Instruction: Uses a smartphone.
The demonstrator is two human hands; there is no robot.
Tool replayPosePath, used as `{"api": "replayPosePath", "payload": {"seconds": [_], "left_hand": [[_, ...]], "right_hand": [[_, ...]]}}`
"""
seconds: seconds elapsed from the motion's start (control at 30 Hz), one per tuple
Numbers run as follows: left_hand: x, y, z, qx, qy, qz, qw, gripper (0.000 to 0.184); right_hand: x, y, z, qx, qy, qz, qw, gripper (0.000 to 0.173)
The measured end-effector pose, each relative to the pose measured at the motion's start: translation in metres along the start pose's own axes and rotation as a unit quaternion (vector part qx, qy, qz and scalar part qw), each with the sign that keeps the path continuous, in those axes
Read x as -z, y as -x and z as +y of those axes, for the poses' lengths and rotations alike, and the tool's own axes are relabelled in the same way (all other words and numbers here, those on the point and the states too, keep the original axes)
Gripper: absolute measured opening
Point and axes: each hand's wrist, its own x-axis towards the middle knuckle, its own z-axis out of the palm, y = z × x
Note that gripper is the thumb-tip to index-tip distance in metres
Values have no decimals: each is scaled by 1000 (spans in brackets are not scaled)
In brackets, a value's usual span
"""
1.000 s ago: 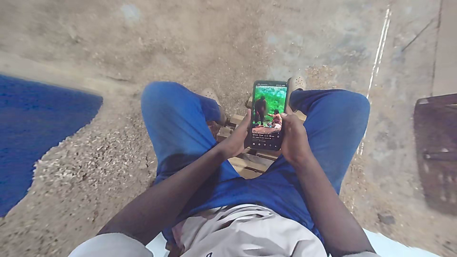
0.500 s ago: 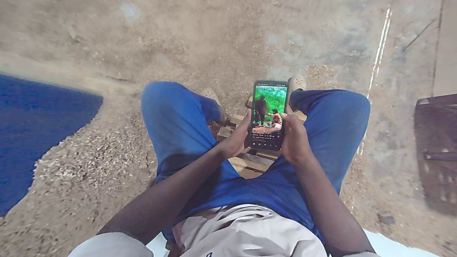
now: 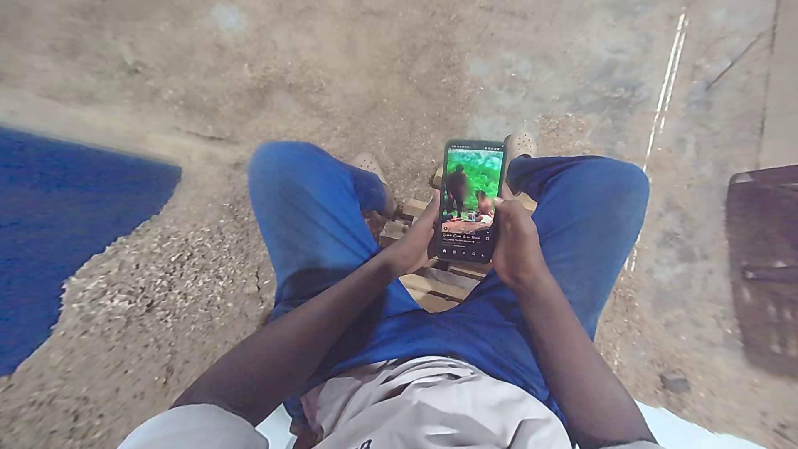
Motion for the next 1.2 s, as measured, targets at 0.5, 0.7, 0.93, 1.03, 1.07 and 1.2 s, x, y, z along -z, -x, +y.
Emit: {"api": "replayPosePath", "payload": {"seconds": [0.5,0.7,0.93,1.03,1.07,1.2], "left_hand": [[-1,0,0,-4,6,-3,1000,75],[0,0,-1,-5,6,-5,1000,76],[1,0,-1,-8,9,-9,1000,75],[1,0,-2,-10,2,-8,1000,76],[2,-1,-3,-13,0,-14,1000,76],[2,-1,-2,-6,1,-10,1000,76]], "right_hand": [[0,1,-1,-5,1,-3,1000,46],[0,1,0,-6,-2,-2,1000,46],[-1,1,-1,-3,-4,-2,1000,46],[-1,2,-1,-2,-4,-2,1000,46],[-1,2,-1,-1,-3,-1,1000,46],[0,2,-1,1,-1,-4,1000,46]]}}
